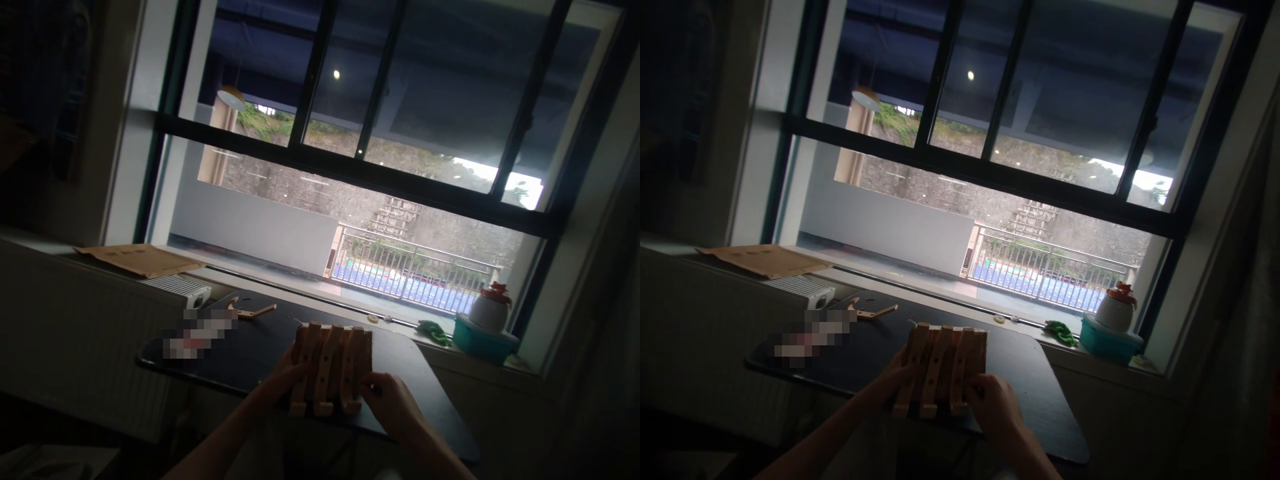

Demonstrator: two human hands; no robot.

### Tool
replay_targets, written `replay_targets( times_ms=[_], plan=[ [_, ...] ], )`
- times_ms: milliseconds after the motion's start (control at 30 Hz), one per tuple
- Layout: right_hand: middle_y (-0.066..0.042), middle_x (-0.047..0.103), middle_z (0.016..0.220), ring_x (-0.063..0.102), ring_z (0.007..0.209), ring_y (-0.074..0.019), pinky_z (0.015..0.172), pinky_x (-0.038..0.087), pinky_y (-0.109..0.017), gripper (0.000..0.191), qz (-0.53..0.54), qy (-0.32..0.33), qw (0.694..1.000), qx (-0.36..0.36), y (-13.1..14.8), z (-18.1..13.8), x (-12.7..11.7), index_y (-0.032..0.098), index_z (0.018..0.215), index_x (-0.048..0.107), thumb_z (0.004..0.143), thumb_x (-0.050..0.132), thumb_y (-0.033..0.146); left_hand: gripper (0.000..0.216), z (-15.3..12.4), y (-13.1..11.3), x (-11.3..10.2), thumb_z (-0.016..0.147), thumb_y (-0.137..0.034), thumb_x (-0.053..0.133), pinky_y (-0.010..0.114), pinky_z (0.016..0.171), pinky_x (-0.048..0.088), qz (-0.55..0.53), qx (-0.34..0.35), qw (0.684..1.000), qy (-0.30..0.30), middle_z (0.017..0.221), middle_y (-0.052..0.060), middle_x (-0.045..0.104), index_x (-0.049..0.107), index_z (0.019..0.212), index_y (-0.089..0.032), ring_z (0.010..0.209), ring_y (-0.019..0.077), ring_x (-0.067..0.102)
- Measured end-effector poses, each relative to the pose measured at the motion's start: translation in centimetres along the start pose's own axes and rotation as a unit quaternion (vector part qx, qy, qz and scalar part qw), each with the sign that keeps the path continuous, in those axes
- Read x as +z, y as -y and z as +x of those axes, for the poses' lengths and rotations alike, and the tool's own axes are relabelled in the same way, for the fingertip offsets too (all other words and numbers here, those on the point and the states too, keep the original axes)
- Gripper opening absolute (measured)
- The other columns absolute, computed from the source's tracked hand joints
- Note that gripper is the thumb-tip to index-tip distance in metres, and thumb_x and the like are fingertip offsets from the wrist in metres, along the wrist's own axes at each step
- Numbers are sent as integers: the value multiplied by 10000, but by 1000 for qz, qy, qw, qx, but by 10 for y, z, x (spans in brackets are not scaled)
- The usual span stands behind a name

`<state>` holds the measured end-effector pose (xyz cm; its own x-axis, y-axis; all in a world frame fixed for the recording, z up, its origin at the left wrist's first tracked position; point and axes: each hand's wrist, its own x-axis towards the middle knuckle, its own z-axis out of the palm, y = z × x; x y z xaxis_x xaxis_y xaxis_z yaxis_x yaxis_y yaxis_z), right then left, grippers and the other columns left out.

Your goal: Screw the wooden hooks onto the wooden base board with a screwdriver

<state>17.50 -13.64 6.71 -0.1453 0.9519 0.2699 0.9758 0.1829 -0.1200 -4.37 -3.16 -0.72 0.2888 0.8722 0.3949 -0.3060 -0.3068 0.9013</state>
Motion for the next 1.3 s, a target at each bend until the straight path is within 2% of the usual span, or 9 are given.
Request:
replay_targets(
  times_ms=[100,233,300,467,633,867,1000,1133,1300],
  plan=[
    [12,715,803,649,743,-138,595,411,-203,289,26,-6,999,17,1,1,3,256,886,693,860,406,254,517,-1,-2,1,630,-302,722,382,853,480,0,-3,1000,0,1069,83,658,574,1102,-152,1048,323,567],
    [20,709,873,643,777,-145,590,403,-193,248,30,1,999,-11,6,3,-4,255,980,646,763,532,224,537,-2,-4,2,634,-354,708,405,840,490,-1,-9,1000,1,1077,97,658,568,1109,-148,1044,339,572],
    [6,708,881,645,779,-156,583,392,-198,302,9,8,999,-32,7,3,-11,240,1017,620,736,542,165,538,-2,-5,2,633,-353,708,403,849,485,0,-9,1000,2,1065,96,665,569,1111,-149,1059,341,564],
    [-71,707,848,656,768,-203,606,379,-248,279,-75,48,992,-86,11,5,-24,181,848,660,768,441,28,515,-1,-5,1,631,-337,716,402,859,476,0,-15,1000,0,1073,92,663,583,1093,-152,1058,341,563],
    [-137,697,894,651,808,-259,630,393,-291,299,-109,67,987,-100,16,7,-18,131,907,668,717,480,-2,529,-1,-6,2,616,-345,725,397,833,488,-5,-19,1000,1,1045,87,673,583,1086,-150,1031,340,578],
    [-43,719,822,657,808,-198,599,372,-246,281,-40,21,999,-13,9,4,1,228,819,689,849,410,204,506,0,-1,1,611,-307,721,390,822,492,-17,-22,1000,3,1049,88,667,584,1073,-154,1046,338,569],
    [-29,715,823,649,802,-195,584,355,-245,247,-1,2,1000,14,10,7,1,234,833,679,819,432,222,522,0,1,2,629,-337,712,406,831,489,-11,-21,1000,-5,1049,95,665,575,1098,-155,1042,341,571],
    [-20,687,819,622,754,-182,543,329,-234,175,18,-8,1000,-17,10,8,-7,207,884,604,750,491,197,566,0,-1,2,621,-379,725,411,871,476,-9,-12,1000,4,1080,94,656,577,1124,-163,1071,343,557],
    [-2,656,880,589,753,-134,586,354,-210,263,12,5,995,-100,0,3,-17,189,950,533,713,489,84,564,1,1,-1,623,-369,731,427,888,468,-10,-14,1000,8,1053,94,673,580,1128,-168,1082,346,551]
  ],
)
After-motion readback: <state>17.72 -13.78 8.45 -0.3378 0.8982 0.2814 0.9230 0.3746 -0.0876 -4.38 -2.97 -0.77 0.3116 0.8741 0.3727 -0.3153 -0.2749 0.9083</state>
